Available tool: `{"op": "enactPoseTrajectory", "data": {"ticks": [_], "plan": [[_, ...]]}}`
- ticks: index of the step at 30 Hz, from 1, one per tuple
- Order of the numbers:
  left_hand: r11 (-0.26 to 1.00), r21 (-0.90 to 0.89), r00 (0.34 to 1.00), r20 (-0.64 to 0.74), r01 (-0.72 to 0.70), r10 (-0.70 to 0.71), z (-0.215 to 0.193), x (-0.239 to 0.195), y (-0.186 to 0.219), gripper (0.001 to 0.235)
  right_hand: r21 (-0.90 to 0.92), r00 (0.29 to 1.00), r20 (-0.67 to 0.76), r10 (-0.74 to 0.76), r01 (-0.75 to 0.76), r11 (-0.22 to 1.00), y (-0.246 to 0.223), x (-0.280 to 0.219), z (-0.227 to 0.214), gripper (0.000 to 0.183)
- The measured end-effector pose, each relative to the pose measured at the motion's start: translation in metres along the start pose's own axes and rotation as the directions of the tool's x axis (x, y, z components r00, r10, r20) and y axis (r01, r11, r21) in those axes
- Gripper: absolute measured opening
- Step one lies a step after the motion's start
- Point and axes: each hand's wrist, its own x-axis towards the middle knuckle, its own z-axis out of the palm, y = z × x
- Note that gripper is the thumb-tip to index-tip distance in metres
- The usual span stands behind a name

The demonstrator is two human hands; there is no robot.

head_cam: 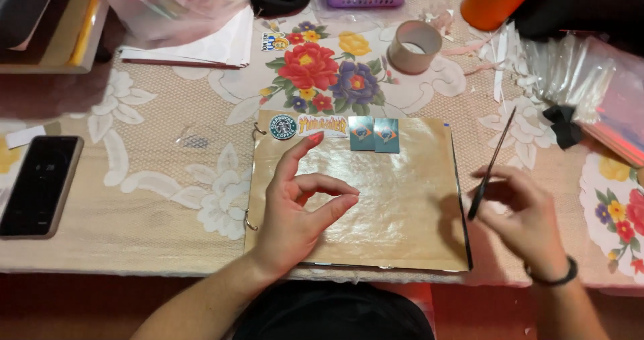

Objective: The person applies several stickers to the cover of a binder. They use scissors to cut small pieces of tape, which they then use to affix the stickers to the binder's surface.

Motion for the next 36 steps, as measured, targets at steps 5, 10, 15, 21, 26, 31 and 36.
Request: {"op": "enactPoseTrajectory", "data": {"ticks": [5,10,15,21,26,31,36], "plan": [[0.981,-0.192,0.999,0.035,0.023,-0.017,0.014,0.0,0.001,0.087,0.012,0.934,0.171,-0.313,0.316,0.949,-0.068,-0.04,0.062,0.045],[0.929,-0.36,0.996,0.013,0.088,-0.09,0.022,-0.005,0.005,0.086,0.057,0.917,0.149,-0.37,0.366,0.929,-0.089,-0.043,0.092,0.022],[0.905,-0.383,0.982,0.044,0.185,-0.182,0.022,-0.005,0.008,0.09,0.035,0.935,0.07,-0.349,0.347,0.937,-0.09,-0.04,0.101,0.016],[0.918,-0.36,0.986,0.062,0.169,-0.157,0.024,-0.004,0.008,0.089,0.028,0.936,0.053,-0.348,0.347,0.938,-0.091,-0.036,0.102,0.017],[0.91,-0.378,0.986,0.066,0.168,-0.154,0.026,-0.002,0.004,0.087,0.042,0.944,0.037,-0.329,0.328,0.944,-0.088,-0.035,0.104,0.016],[0.902,-0.385,0.981,0.068,0.195,-0.183,0.025,-0.001,0.0,0.088,0.022,0.96,0.049,-0.274,0.274,0.962,-0.088,-0.034,0.102,0.015],[0.945,-0.313,0.995,0.004,0.1,-0.104,0.012,0.003,-0.01,0.081,-0.108,0.955,-0.014,-0.296,0.293,0.95,-0.056,-0.024,0.084,0.012]]}}
